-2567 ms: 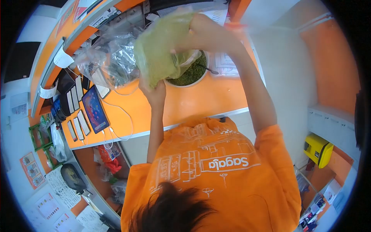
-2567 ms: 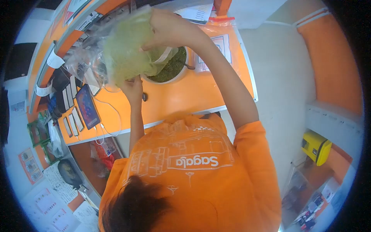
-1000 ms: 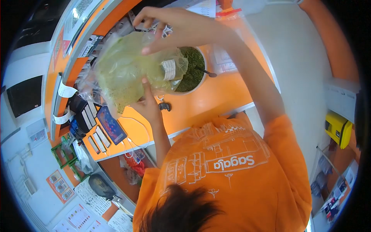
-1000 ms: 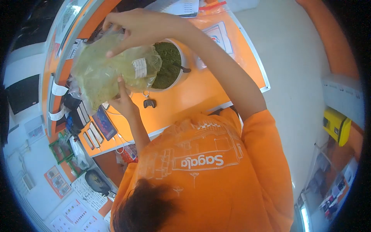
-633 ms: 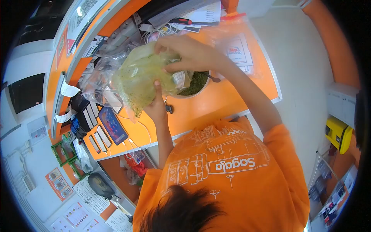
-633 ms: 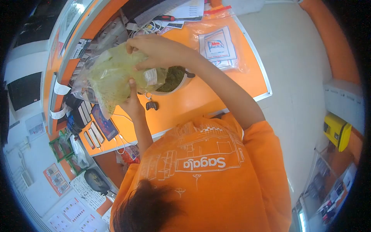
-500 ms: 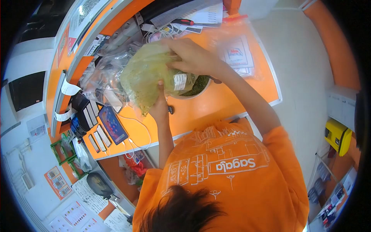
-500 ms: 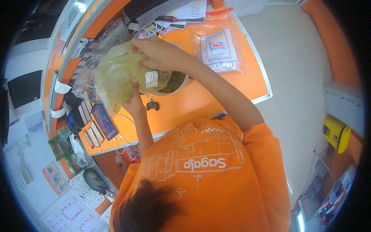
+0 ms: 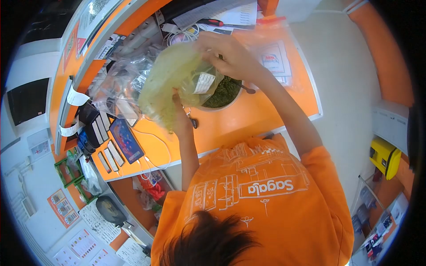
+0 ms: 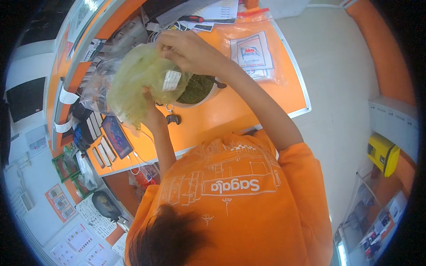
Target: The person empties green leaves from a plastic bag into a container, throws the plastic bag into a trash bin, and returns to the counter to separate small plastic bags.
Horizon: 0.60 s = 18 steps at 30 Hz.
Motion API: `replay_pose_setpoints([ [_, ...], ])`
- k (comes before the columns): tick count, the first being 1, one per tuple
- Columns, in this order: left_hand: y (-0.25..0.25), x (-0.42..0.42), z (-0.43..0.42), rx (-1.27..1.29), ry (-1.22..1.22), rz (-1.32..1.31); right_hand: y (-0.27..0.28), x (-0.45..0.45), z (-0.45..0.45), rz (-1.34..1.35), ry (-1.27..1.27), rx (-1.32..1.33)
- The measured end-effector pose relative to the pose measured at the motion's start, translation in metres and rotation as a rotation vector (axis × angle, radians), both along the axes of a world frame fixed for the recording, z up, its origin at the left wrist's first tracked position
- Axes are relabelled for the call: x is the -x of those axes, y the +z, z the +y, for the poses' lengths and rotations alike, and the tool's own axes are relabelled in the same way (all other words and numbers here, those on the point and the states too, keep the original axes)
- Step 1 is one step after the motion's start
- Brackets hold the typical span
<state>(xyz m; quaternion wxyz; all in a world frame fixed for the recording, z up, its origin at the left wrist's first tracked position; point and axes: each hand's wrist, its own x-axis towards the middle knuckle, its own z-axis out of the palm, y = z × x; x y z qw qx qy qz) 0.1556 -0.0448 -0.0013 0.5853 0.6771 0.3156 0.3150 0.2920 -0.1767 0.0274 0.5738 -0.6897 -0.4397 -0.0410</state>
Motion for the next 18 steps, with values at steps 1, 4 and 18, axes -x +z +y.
replay_pose_setpoints([
  [1,0.000,0.001,0.004,0.073,-0.020,-0.025,0.003,0.001,-0.001,0.060,0.055,0.000],
  [4,0.000,-0.001,0.006,0.218,-0.035,-0.152,0.020,0.005,-0.007,0.122,0.040,0.006],
  [18,-0.009,0.012,0.032,1.041,-0.266,-0.442,0.008,0.030,-0.068,0.596,-0.260,-0.372],
])
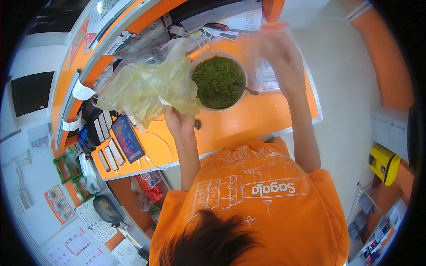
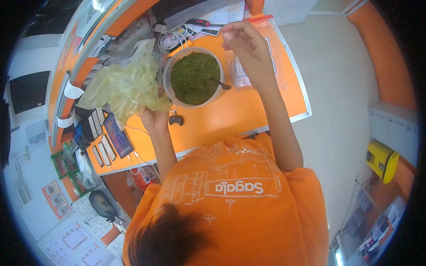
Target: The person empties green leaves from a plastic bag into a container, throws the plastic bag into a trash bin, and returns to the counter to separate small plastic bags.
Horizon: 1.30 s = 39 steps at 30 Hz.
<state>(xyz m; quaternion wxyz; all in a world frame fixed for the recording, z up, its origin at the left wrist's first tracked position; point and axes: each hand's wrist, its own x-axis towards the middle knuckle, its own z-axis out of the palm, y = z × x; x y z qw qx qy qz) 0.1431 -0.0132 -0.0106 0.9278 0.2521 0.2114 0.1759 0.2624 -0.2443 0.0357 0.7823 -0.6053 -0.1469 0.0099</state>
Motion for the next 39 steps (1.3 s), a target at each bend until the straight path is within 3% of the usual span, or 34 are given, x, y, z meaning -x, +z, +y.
replay_pose_setpoints([
  [2,0.001,-0.001,-0.003,-0.097,0.015,0.046,0.000,0.006,-0.004,0.031,-0.007,0.003],
  [5,0.001,-0.005,-0.013,-0.616,0.189,0.368,-0.008,0.012,-0.007,0.045,0.025,-0.001],
  [11,0.000,-0.008,-0.030,-0.616,0.385,0.275,-0.014,0.023,-0.009,0.005,0.085,0.030],
  [20,-0.018,0.004,0.009,-0.168,0.107,0.074,-0.013,0.061,-0.025,0.055,-0.010,0.082],
  [23,0.010,-0.002,0.003,0.183,0.114,0.143,-0.019,0.084,-0.044,0.092,-0.096,0.036],
  [26,0.015,-0.007,0.016,0.374,0.007,0.009,-0.029,0.114,-0.070,0.128,-0.242,0.069],
  [27,0.009,-0.011,0.023,0.383,-0.062,-0.081,-0.032,0.126,-0.080,0.162,-0.294,0.085],
  [30,0.032,-0.014,0.014,0.731,-0.383,-0.230,-0.045,0.172,-0.111,0.266,-0.469,0.123],
  [31,0.047,-0.016,0.006,0.810,-0.322,-0.153,-0.052,0.191,-0.120,0.299,-0.541,0.133],
  [34,0.078,-0.021,-0.031,0.968,-0.370,-0.101,-0.072,0.247,-0.145,0.437,-0.753,0.115],
  [39,0.098,-0.036,-0.112,0.902,-0.589,-0.098,-0.099,0.321,-0.186,0.666,-0.998,-0.077],
])
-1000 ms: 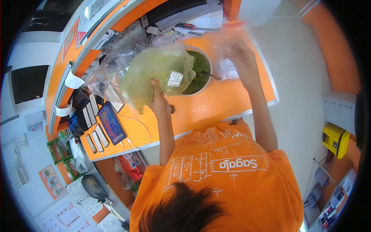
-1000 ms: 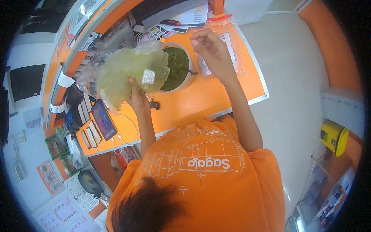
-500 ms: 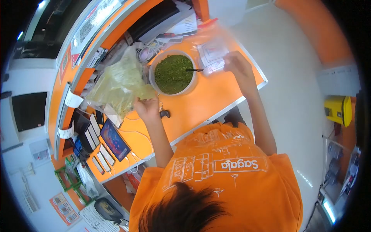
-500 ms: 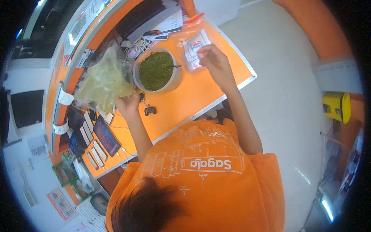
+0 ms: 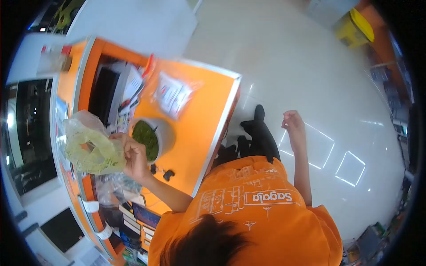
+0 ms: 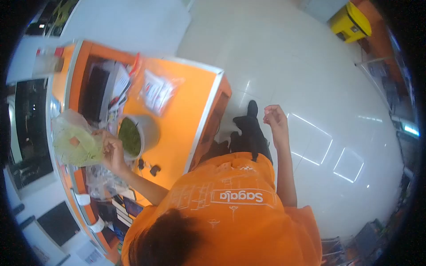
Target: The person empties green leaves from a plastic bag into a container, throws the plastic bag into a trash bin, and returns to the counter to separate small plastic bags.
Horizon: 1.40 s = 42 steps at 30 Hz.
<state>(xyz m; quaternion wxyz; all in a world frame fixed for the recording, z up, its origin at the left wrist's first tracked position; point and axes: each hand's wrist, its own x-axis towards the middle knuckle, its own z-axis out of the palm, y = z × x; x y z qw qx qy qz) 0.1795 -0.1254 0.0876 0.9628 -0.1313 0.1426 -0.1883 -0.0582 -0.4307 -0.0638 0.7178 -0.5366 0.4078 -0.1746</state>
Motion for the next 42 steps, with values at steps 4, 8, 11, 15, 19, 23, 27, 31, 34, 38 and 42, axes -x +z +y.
replay_pose_setpoints([
  [4,0.002,-0.010,-0.087,-0.025,-0.068,-0.089,-0.006,0.023,-0.073,0.035,0.062,0.081],
  [8,0.007,-0.003,-0.205,-0.019,-0.244,-0.048,0.023,0.060,-0.151,0.092,0.010,0.249],
  [11,0.031,0.020,-0.279,0.002,-0.350,0.001,0.046,0.094,-0.183,0.103,-0.123,0.200],
  [15,0.020,0.025,-0.321,-0.058,-0.381,-0.019,0.054,0.119,-0.211,0.131,-0.131,0.187],
  [19,0.008,0.029,-0.343,-0.167,-0.347,-0.045,0.065,0.126,-0.223,0.197,-0.054,0.189],
  [23,-0.008,0.031,-0.391,-0.130,-0.432,-0.081,0.054,0.145,-0.244,0.165,-0.069,0.190],
  [27,-0.012,0.030,-0.460,-0.122,-0.510,-0.073,0.045,0.149,-0.280,0.164,-0.071,0.206],
  [31,-0.023,0.035,-0.553,-0.131,-0.551,-0.126,0.058,0.151,-0.359,0.149,0.029,0.262],
  [34,-0.041,0.032,-0.634,-0.161,-0.539,-0.054,0.038,0.156,-0.446,0.187,0.031,0.353],
  [38,-0.062,0.026,-0.756,-0.168,-0.567,0.038,-0.016,0.175,-0.564,0.362,-0.072,0.427],
  [42,-0.060,0.024,-0.904,-0.207,-0.590,0.059,-0.126,0.236,-0.665,0.533,-0.228,0.282],
])
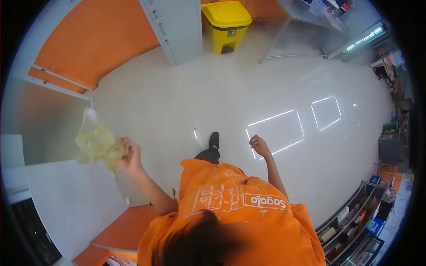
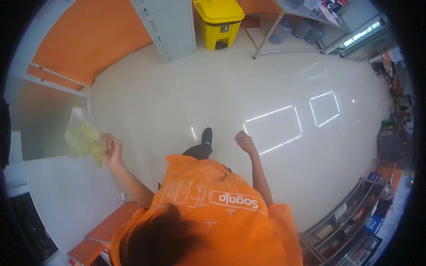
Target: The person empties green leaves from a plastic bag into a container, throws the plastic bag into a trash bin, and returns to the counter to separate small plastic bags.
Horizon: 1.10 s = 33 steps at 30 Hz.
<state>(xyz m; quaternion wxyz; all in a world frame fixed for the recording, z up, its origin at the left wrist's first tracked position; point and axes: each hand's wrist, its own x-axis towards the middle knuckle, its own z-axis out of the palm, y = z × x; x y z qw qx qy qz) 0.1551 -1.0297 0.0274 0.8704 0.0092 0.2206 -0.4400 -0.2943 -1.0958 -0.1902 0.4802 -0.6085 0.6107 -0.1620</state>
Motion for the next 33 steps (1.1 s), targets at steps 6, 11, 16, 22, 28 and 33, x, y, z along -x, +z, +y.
replay_pose_setpoints([
  [6,0.028,0.034,-0.198,0.112,-0.243,0.037,-0.086,0.141,0.010,0.264,-0.504,-0.369],
  [11,0.019,0.055,-0.337,0.104,-0.336,-0.052,-0.146,0.179,0.039,0.277,-0.722,-0.667],
  [16,0.000,0.098,-0.471,0.070,-0.314,0.006,-0.195,0.190,-0.097,0.271,-0.520,-0.651],
  [22,0.015,0.132,-0.589,0.025,-0.332,-0.031,-0.315,0.263,-0.378,0.187,-0.229,-0.021],
  [28,0.015,0.151,-0.663,-0.111,-0.408,-0.101,-0.034,0.149,-0.644,-0.198,-0.489,-0.015],
  [33,-0.058,0.162,-0.730,-0.094,-0.612,-0.111,-0.084,0.143,-0.625,0.031,-0.292,0.007],
])
